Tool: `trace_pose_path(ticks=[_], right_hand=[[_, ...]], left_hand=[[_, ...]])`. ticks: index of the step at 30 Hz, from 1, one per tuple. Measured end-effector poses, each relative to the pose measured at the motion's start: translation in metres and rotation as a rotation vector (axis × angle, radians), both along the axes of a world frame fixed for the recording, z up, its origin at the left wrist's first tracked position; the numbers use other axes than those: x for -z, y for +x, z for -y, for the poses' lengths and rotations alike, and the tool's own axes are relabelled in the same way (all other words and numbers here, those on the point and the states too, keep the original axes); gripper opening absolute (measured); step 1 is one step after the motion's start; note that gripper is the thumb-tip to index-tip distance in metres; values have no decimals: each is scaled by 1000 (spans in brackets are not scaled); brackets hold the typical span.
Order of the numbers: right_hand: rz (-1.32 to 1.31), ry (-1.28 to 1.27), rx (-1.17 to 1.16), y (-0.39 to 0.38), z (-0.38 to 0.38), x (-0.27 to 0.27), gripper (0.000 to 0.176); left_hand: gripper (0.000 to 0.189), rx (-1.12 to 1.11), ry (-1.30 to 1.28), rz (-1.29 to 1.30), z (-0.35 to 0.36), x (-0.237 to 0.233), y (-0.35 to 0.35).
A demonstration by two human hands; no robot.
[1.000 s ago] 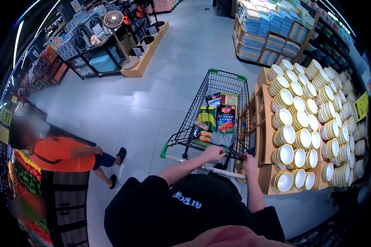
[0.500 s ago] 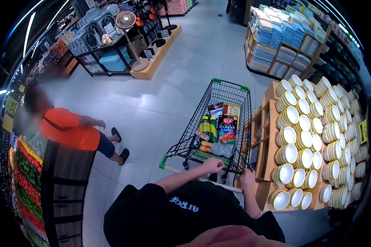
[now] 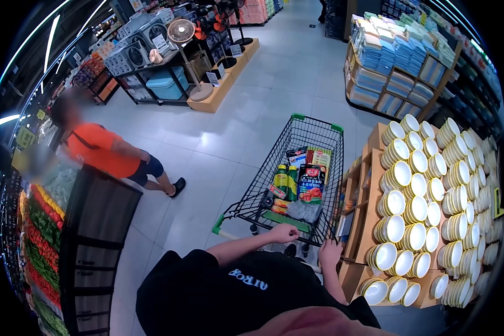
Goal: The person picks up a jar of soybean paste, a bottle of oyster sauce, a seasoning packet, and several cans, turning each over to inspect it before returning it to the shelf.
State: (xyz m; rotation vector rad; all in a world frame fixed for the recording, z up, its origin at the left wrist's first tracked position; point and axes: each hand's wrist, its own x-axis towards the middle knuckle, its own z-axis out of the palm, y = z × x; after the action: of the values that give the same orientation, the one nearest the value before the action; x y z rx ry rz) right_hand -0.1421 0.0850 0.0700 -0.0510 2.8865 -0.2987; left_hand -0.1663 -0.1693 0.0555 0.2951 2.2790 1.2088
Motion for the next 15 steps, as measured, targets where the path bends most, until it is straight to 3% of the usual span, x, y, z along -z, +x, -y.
trace_pose_path(ticks=[6,9,12,15], right_hand=[[-379,12,-160,-3,5,17,13],[-414,-117,-223,-12,8,12,14],[-299,-470,-120,-25,24,-5,12],[-216,-520,-212,-30,41,-1,21]], left_hand=[[23,-50,-17,-25,1,-1,-1],[26,-53,-115,-14,1,-8,-3],[32,-62,-77,-154,6,-14,1],[36,-50,-118,-334,30,-7,12]])
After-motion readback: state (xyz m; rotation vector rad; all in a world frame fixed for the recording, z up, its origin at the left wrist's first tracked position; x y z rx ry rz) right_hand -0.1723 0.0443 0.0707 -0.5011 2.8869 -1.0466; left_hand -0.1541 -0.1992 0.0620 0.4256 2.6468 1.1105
